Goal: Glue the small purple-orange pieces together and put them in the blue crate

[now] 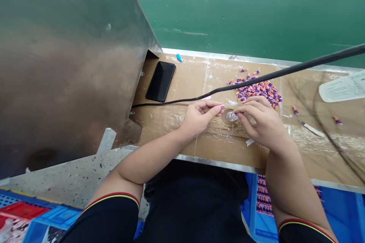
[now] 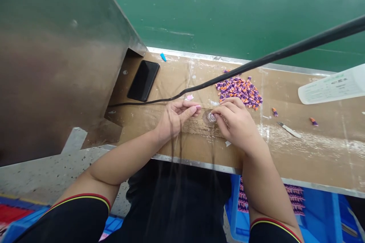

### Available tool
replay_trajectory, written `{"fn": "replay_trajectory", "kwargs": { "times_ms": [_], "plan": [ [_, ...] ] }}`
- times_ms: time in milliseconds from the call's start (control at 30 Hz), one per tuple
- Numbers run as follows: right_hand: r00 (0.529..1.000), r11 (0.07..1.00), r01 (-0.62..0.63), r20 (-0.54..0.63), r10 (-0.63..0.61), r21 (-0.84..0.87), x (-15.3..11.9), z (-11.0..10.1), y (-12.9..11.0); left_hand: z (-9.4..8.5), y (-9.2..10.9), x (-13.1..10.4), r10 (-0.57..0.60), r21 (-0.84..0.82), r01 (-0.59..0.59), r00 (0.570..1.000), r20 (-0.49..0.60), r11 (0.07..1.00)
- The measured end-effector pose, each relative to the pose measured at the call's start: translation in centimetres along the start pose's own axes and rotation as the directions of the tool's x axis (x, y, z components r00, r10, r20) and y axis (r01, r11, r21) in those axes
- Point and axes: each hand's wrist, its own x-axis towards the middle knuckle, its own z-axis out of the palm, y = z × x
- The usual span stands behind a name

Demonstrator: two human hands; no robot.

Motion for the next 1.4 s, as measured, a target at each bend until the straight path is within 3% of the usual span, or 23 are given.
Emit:
{"fn": "replay_trajectory", "kwargs": {
  "times_ms": [100,233,400,833,1100,1400],
  "plan": [
    [0.991,0.999,0.010,-0.132,-0.003,0.054,0.4,0.2,-0.9,0.2,-0.1,0.0,-0.051,-0.112,0.047,0.998,-0.029,0.993],
    [0.957,0.982,-0.035,-0.276,0.087,0.188,0.7,1.1,-2.6,0.3,-0.3,0.0,-0.156,-0.267,0.152,0.988,0.005,0.952],
    [0.933,0.976,-0.080,-0.329,0.145,0.203,0.7,2.2,-3.9,0.5,-0.1,-0.2,-0.197,-0.337,0.202,0.979,0.049,0.919],
    [0.904,0.984,0.004,-0.422,0.073,0.178,0.6,3.0,-3.4,1.2,0.5,-0.7,-0.154,-0.332,0.165,0.986,0.059,0.929],
    [0.912,0.991,-0.012,-0.406,0.065,0.132,0.6,2.8,-3.7,1.2,-0.3,-1.0,-0.006,-0.218,0.013,1.000,0.031,0.976],
    [0.903,0.994,0.001,-0.427,0.046,0.109,0.5,2.9,-4.2,1.0,-0.2,-1.6,0.191,0.007,-0.191,0.981,0.012,0.981]
  ]
}}
